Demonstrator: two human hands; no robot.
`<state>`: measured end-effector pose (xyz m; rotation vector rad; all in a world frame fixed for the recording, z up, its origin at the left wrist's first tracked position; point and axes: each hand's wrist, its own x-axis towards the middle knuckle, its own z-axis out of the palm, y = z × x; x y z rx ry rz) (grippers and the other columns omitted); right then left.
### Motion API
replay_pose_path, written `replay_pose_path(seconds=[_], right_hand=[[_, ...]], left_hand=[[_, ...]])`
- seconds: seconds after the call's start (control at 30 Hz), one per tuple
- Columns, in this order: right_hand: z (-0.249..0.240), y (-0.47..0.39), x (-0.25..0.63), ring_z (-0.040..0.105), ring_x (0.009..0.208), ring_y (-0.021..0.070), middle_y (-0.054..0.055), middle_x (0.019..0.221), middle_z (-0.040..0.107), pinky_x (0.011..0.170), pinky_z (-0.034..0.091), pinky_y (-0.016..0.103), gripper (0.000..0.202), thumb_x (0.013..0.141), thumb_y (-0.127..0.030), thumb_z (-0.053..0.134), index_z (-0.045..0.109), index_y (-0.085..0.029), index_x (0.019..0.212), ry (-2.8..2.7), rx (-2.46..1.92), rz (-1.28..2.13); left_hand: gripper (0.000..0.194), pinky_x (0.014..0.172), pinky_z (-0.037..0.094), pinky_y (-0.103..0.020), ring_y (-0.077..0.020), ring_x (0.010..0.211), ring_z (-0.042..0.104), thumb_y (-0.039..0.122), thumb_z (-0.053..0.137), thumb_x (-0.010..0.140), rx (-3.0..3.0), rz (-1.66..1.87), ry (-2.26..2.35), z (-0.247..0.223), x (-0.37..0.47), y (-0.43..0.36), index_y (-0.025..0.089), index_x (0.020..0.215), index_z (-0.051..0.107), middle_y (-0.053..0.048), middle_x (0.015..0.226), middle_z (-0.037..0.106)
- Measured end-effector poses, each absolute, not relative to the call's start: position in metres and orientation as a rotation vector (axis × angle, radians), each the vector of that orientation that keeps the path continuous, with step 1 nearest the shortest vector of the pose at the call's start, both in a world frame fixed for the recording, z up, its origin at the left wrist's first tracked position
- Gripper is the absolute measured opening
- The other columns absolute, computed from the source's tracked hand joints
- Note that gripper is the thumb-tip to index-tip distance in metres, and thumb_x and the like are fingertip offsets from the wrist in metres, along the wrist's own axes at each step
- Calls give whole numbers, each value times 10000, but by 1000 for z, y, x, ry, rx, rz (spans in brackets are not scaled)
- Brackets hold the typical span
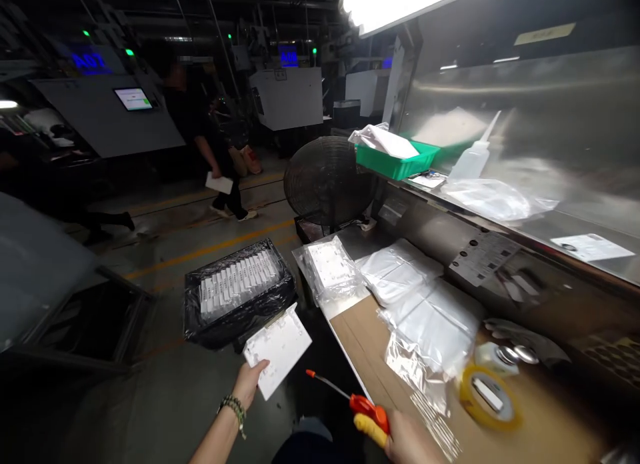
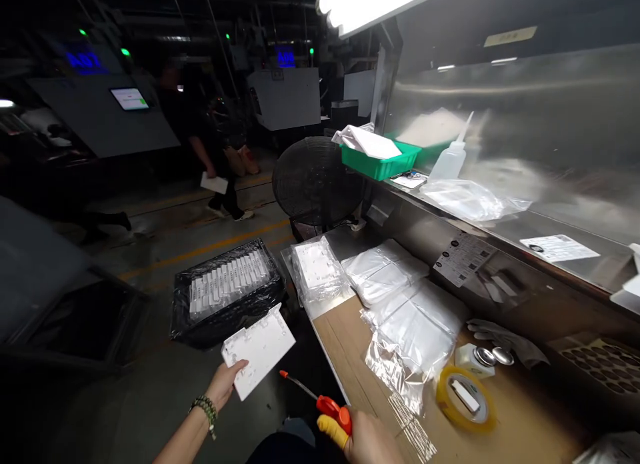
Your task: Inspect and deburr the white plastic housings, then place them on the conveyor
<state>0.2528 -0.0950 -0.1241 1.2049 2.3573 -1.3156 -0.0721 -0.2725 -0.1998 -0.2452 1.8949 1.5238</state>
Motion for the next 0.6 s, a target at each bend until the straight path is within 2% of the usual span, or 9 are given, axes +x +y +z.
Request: replay_pose_path(seconds=[0.07, 0.17, 0.23, 0.33, 0.47, 0.6], right_hand=[[-113, -92, 247, 667, 724, 285, 71, 752, 750, 626, 425, 316, 647, 813, -847, 488, 686, -235, 739, 2358, 1185, -1281], [-104, -87, 248, 651, 709, 259, 48, 745, 743, 606, 409, 298, 629, 817, -838, 505, 685, -238, 751, 2312, 1179, -1324], [-103, -85, 250, 648, 720, 251, 37, 743, 738, 614, 417, 290, 607, 809, -824, 540, 688, -237, 759, 2283, 1149, -1340], [-101, -84, 249, 650, 743, 253, 35, 751, 734, 627, 428, 287, 580, 806, -801, 571, 692, -235, 770, 2250, 1134, -1363], [-99, -84, 248, 654, 746, 258, 42, 776, 739, 627, 427, 293, 570, 824, -794, 546, 690, -243, 787, 2265, 1190, -1337], [-99, -85, 253, 660, 756, 269, 57, 787, 743, 616, 403, 299, 609, 827, -824, 497, 646, -238, 757, 2281, 1245, -1281]], left_hand=[[94, 979, 556, -459, -241, 1089, 697, 155, 714, 880, -63, 1503, 1977, -189, -86, -286, 164, 973, 713, -56, 1112, 752], [326, 1182, 398, -420, -251, 1305, 604, -12, 615, 752, 288, 1460, 2021, -166, -103, -300, 263, 842, 766, -31, 1081, 795], [435, 1257, 261, -416, -234, 1393, 533, -20, 530, 717, 510, 1429, 2031, -155, -105, -303, 314, 831, 785, -17, 1075, 810], [499, 1285, 128, -474, -211, 1484, 421, 20, 443, 762, 760, 1415, 2056, -148, -95, -300, 314, 949, 801, -14, 1217, 782], [509, 1287, 94, -480, -206, 1528, 345, 74, 403, 830, 914, 1422, 2066, -149, -79, -296, 317, 1022, 807, -25, 1307, 744], [431, 1286, 128, -482, -240, 1514, 378, 109, 451, 841, 840, 1430, 2033, -156, -74, -291, 333, 906, 814, -39, 1214, 782]])
